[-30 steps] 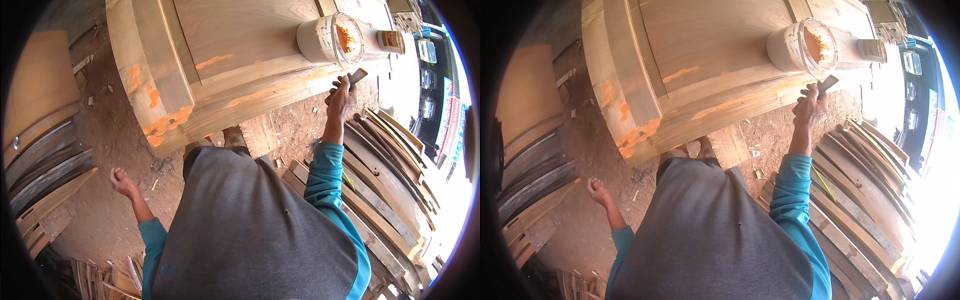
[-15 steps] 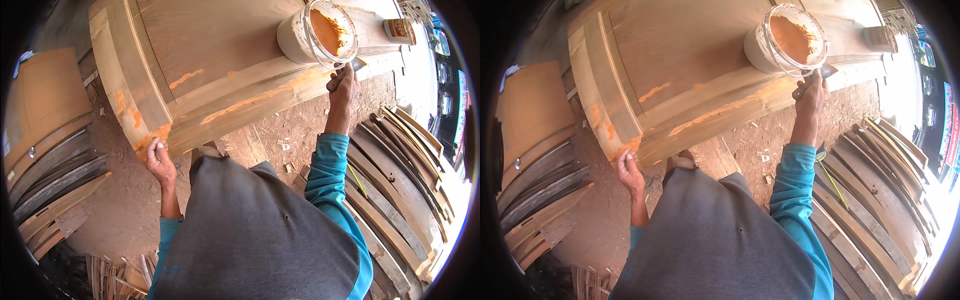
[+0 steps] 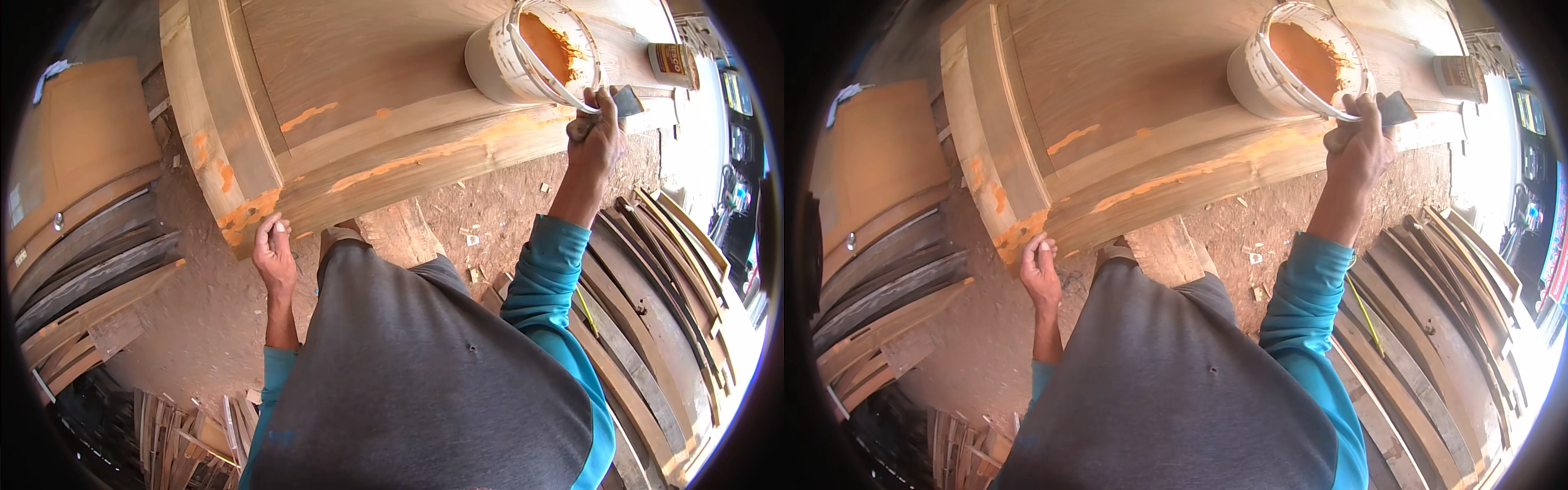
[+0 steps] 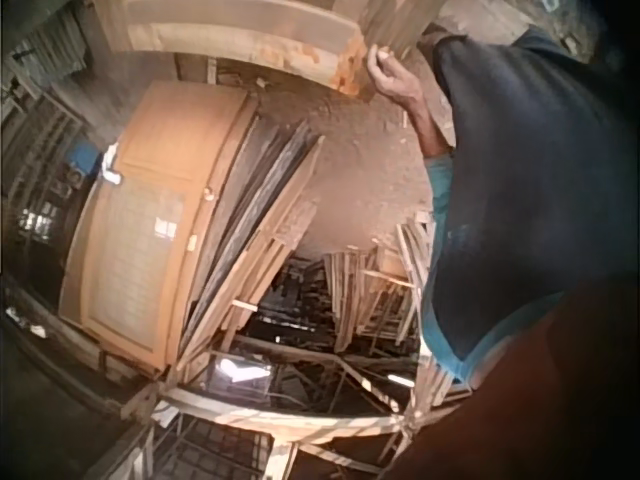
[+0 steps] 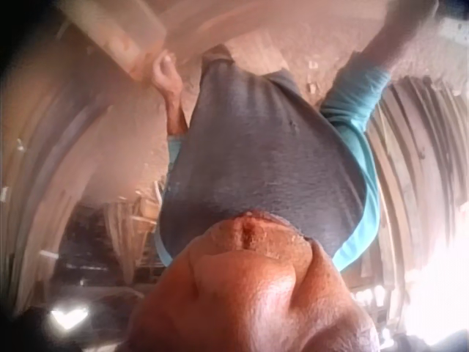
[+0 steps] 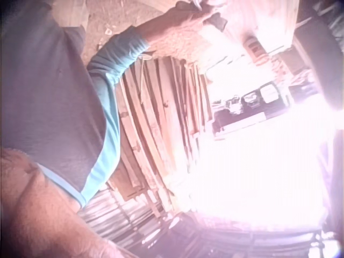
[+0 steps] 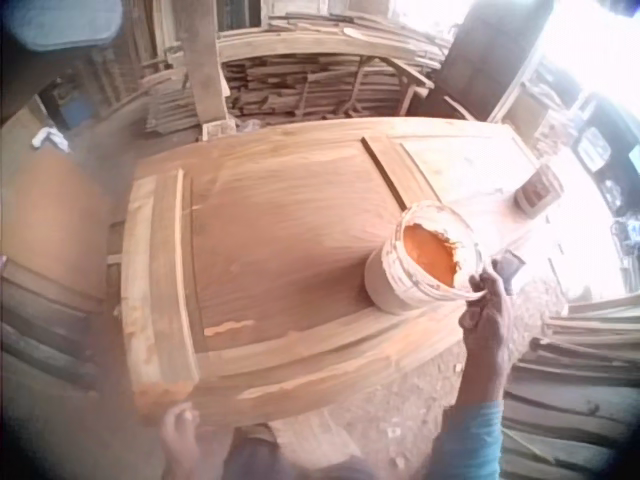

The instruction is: The person applies wood putty onto a wooden door, scooping putty from a bucket with a scraper and spreading it across the door's surface and joints.

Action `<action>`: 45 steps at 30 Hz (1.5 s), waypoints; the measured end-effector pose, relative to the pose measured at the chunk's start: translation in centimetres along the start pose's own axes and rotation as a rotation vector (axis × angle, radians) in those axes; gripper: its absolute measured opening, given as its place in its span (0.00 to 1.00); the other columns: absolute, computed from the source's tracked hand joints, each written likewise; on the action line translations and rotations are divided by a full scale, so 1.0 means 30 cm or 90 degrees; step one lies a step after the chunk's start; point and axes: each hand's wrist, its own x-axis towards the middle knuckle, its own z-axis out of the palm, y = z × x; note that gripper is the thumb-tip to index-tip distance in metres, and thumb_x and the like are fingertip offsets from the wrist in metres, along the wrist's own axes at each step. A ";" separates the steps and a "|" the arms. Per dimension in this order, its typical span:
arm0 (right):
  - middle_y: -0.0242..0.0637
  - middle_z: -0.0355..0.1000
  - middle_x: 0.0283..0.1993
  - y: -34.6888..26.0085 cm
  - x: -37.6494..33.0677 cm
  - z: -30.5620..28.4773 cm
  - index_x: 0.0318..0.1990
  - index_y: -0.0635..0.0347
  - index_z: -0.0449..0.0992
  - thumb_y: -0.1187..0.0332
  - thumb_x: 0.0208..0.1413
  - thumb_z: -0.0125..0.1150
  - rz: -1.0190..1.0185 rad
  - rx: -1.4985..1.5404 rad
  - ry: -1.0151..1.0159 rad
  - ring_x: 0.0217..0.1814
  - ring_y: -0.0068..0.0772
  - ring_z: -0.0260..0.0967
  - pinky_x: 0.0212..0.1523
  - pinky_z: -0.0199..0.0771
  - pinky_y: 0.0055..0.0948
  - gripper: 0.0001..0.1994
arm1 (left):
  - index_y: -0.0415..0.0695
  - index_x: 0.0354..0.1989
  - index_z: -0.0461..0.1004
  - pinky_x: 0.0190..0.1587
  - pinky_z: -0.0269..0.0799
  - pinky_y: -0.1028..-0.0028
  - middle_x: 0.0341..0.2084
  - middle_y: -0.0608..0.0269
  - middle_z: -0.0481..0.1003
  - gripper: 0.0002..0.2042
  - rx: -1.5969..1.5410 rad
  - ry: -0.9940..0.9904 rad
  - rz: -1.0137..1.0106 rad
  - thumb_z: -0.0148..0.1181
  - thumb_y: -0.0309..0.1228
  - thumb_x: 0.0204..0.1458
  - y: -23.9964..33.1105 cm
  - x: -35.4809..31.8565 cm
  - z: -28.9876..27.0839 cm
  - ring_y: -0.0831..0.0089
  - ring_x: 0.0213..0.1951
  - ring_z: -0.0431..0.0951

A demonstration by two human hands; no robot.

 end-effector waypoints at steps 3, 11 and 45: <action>0.40 0.75 0.41 -0.028 0.068 0.028 0.61 0.57 0.69 0.71 0.67 0.59 0.015 0.274 -0.133 0.25 0.18 0.67 0.13 0.61 0.13 0.17 | 0.35 0.55 0.76 0.49 0.77 0.73 0.39 0.59 0.79 0.11 -0.018 -0.001 -0.004 0.54 0.26 0.69 -0.036 -0.010 -0.022 0.75 0.43 0.79; 0.40 0.78 0.36 -0.116 -0.136 0.304 0.56 0.68 0.76 0.68 0.65 0.59 -0.023 0.037 -0.245 0.26 0.19 0.69 0.14 0.58 0.13 0.16 | 0.35 0.55 0.76 0.47 0.76 0.73 0.39 0.59 0.81 0.12 0.004 -0.049 -0.009 0.57 0.28 0.67 -0.060 -0.023 -0.097 0.76 0.40 0.79; 0.39 0.76 0.25 0.182 -1.167 0.990 0.41 0.71 0.75 0.69 0.61 0.58 0.078 -0.077 -0.896 0.31 0.27 0.78 0.32 0.76 0.34 0.10 | 0.34 0.76 0.50 0.68 0.62 0.53 0.71 0.38 0.58 0.34 0.062 0.134 0.259 0.44 0.46 0.71 0.161 0.265 -0.461 0.49 0.69 0.64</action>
